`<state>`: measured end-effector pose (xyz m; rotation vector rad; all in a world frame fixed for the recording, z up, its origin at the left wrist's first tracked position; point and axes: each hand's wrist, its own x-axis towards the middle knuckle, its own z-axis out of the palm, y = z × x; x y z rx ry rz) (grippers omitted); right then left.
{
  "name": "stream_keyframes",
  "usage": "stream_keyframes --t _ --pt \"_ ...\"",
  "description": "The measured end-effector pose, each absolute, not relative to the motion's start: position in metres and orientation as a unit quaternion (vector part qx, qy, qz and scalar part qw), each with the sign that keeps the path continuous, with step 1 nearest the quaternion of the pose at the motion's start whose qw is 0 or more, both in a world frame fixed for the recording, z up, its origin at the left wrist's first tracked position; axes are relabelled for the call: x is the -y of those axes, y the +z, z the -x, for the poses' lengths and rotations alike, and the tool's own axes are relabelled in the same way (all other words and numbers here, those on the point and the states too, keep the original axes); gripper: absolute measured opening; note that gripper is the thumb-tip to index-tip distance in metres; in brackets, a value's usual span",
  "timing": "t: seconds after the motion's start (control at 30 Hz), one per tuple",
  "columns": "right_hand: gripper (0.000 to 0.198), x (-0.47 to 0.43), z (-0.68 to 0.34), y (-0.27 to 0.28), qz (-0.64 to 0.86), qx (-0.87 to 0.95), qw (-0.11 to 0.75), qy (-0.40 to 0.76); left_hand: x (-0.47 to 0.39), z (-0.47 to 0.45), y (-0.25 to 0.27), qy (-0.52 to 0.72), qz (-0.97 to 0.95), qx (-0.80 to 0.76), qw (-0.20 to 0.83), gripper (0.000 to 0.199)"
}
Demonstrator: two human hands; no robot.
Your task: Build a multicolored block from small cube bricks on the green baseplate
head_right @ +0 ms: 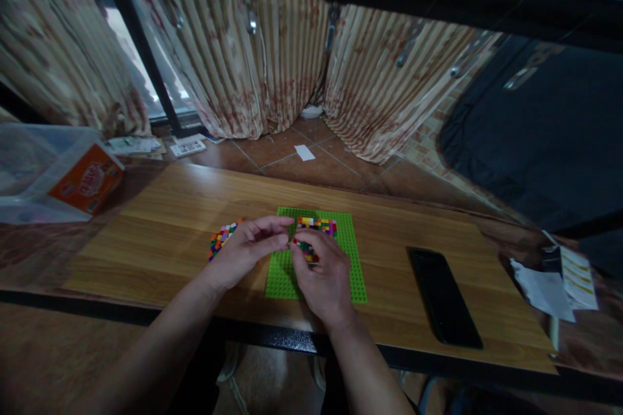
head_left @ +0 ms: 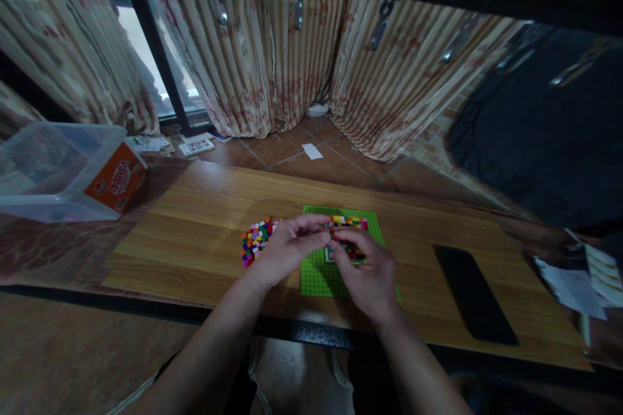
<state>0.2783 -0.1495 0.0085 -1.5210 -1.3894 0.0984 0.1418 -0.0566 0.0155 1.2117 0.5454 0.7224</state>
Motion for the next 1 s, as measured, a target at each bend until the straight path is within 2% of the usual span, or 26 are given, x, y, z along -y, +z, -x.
stream_keyframes --t 0.27,0.5,0.7,1.0 --pt "0.008 0.147 -0.305 0.003 0.650 0.515 0.555 0.063 0.043 -0.139 0.004 0.370 -0.586 -0.337 0.637 0.027" --pt "0.013 0.147 -0.312 0.000 0.650 0.579 0.485 0.082 0.051 -0.146 0.000 0.343 -0.637 -0.340 0.601 0.018" --pt "0.018 0.144 -0.304 -0.001 0.660 0.604 0.441 0.072 0.057 -0.159 -0.007 0.340 -0.652 -0.328 0.593 0.020" --pt "0.018 0.138 -0.305 -0.006 0.696 0.569 0.433 0.064 0.057 -0.168 -0.010 0.336 -0.643 -0.323 0.608 0.024"
